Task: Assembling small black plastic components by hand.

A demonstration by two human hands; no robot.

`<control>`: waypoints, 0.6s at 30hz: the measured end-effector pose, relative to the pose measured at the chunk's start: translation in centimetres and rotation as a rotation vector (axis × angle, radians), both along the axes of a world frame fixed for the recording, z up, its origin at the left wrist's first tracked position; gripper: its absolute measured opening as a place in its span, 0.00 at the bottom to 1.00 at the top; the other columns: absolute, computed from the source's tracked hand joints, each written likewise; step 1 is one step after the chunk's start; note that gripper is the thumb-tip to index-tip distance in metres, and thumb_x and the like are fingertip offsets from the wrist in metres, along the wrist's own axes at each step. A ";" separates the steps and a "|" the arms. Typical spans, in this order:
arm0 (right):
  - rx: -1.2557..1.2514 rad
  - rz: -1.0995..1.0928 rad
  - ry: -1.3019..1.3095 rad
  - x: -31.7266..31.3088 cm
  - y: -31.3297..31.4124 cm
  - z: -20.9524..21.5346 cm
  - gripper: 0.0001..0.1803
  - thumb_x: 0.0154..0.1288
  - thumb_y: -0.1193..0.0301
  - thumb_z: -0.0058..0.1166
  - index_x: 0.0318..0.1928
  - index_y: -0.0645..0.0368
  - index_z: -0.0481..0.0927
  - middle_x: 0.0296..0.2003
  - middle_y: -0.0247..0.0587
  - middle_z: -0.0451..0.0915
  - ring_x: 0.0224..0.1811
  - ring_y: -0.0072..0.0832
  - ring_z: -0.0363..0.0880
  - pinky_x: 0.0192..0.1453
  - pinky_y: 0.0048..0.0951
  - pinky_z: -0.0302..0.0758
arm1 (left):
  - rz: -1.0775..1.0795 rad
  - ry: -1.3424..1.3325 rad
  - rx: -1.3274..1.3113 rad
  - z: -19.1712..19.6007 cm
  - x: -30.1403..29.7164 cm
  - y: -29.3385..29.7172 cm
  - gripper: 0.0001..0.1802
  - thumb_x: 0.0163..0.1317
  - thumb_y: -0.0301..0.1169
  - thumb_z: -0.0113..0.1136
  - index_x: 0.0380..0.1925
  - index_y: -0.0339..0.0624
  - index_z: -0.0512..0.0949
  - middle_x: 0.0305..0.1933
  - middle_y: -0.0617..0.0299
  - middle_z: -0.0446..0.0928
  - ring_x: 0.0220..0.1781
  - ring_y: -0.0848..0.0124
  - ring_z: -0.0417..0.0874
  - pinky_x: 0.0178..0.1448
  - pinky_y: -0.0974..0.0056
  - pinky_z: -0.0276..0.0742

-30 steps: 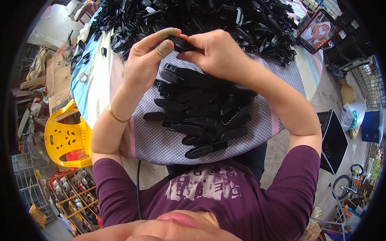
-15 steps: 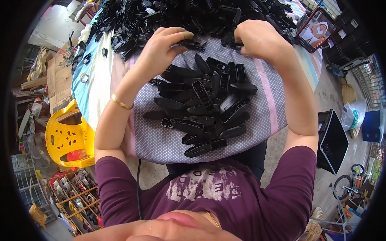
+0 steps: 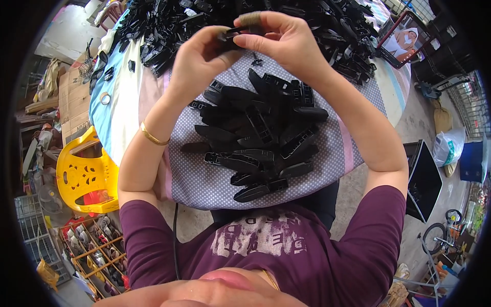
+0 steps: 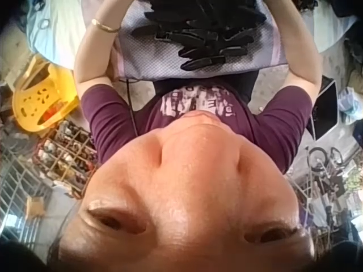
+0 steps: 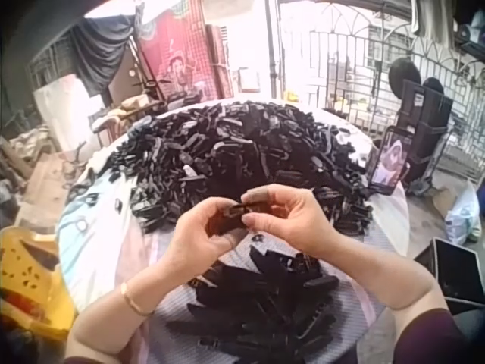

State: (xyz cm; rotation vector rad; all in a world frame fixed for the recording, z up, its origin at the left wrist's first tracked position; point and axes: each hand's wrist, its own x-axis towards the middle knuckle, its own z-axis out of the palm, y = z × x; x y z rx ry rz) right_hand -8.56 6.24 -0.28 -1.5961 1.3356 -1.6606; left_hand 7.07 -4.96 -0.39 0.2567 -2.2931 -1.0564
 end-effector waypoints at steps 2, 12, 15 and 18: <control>0.083 -0.023 0.075 -0.1 -0.1 -0.6 0.17 0.58 0.74 0.59 0.48 0.65 0.76 0.40 0.38 0.79 0.42 0.21 0.78 0.50 0.21 0.74 | -0.044 0.183 0.365 0.6 0.5 0.1 0.19 0.53 0.22 0.63 0.46 0.36 0.72 0.38 0.62 0.78 0.39 0.76 0.78 0.45 0.73 0.75; -0.143 -0.173 0.298 1.1 0.0 0.0 0.15 0.53 0.69 0.63 0.41 0.61 0.81 0.34 0.37 0.81 0.33 0.21 0.80 0.36 0.18 0.76 | -0.117 0.309 0.567 0.1 1.0 0.4 0.18 0.49 0.21 0.66 0.42 0.31 0.76 0.38 0.57 0.80 0.40 0.73 0.81 0.48 0.71 0.78; -0.123 -0.164 0.251 0.9 0.2 0.0 0.14 0.53 0.70 0.63 0.41 0.61 0.81 0.34 0.37 0.81 0.34 0.21 0.80 0.36 0.18 0.76 | -0.065 0.307 0.529 0.5 1.0 0.4 0.18 0.48 0.20 0.66 0.41 0.31 0.77 0.37 0.57 0.80 0.39 0.73 0.81 0.47 0.72 0.78; -0.058 -0.143 0.292 1.2 0.5 0.3 0.13 0.57 0.72 0.59 0.43 0.63 0.78 0.34 0.33 0.78 0.35 0.17 0.78 0.39 0.16 0.75 | -0.034 0.297 0.512 0.7 1.0 0.3 0.18 0.48 0.19 0.66 0.41 0.31 0.77 0.37 0.57 0.81 0.39 0.73 0.82 0.47 0.72 0.78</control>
